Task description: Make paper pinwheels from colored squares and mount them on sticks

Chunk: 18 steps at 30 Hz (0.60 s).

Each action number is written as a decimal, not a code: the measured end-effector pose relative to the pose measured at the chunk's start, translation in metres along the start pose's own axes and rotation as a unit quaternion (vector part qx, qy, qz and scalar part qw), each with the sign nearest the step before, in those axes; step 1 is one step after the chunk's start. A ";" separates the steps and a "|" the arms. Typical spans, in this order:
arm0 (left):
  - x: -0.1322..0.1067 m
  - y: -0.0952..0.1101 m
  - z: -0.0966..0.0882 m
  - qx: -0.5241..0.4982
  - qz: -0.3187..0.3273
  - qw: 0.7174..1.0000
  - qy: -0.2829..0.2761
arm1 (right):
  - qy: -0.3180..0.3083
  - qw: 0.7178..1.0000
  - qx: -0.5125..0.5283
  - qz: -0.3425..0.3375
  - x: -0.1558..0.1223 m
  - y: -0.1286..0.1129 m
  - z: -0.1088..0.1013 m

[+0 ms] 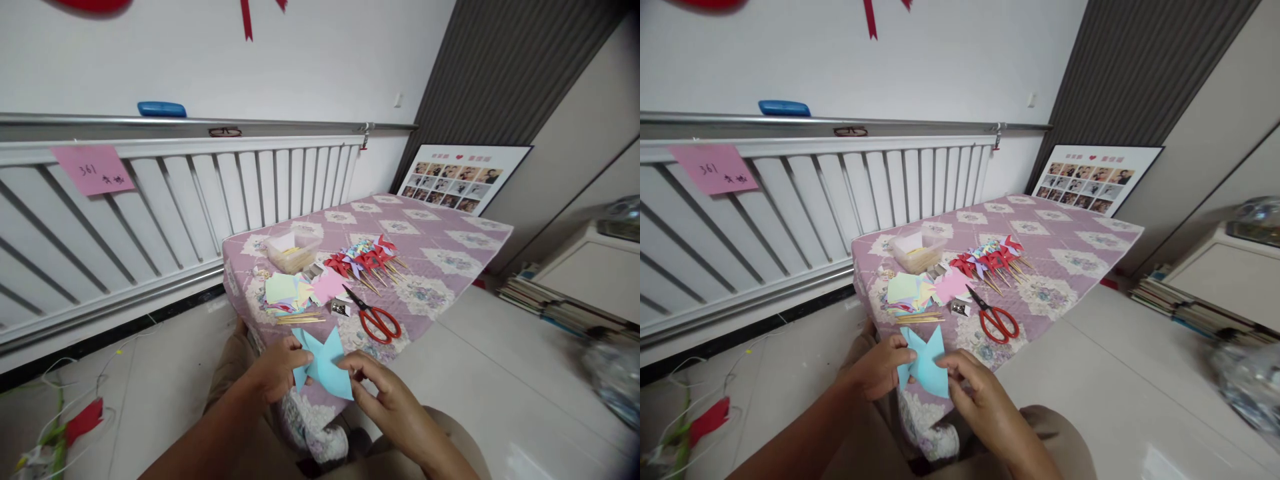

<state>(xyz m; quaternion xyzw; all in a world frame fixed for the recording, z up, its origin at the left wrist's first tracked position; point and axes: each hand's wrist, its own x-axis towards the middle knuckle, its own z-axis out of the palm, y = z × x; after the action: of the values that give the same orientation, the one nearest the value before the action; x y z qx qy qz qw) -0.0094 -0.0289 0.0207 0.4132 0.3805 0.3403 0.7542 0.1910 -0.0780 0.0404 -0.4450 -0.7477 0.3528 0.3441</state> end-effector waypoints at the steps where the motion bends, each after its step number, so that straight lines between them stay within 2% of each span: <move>1: -0.001 0.001 0.001 -0.007 -0.006 1.000 -0.012 | -0.010 1.000 -0.006 -0.002 0.001 -0.002 -0.001; 4: -0.004 0.003 0.003 0.001 -0.010 1.000 -0.023 | -0.025 1.000 0.005 0.005 0.005 -0.003 -0.003; 9: -0.005 -0.001 0.004 0.047 0.025 0.998 -0.039 | -0.029 0.999 0.020 0.004 0.007 -0.006 -0.005; 13: -0.004 -0.003 0.006 0.105 0.047 0.993 -0.009 | -0.023 1.000 -0.001 0.013 0.008 -0.009 0.000; 18: -0.003 -0.002 0.012 0.180 0.062 0.981 0.030 | 0.015 0.999 -0.045 0.023 0.011 -0.007 0.010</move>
<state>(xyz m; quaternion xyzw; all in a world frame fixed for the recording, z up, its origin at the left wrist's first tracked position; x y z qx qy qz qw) -0.0007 -0.0370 0.0239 0.5549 0.4316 0.3247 0.6327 0.1764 -0.0729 0.0433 -0.4826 -0.7472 0.3194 0.3267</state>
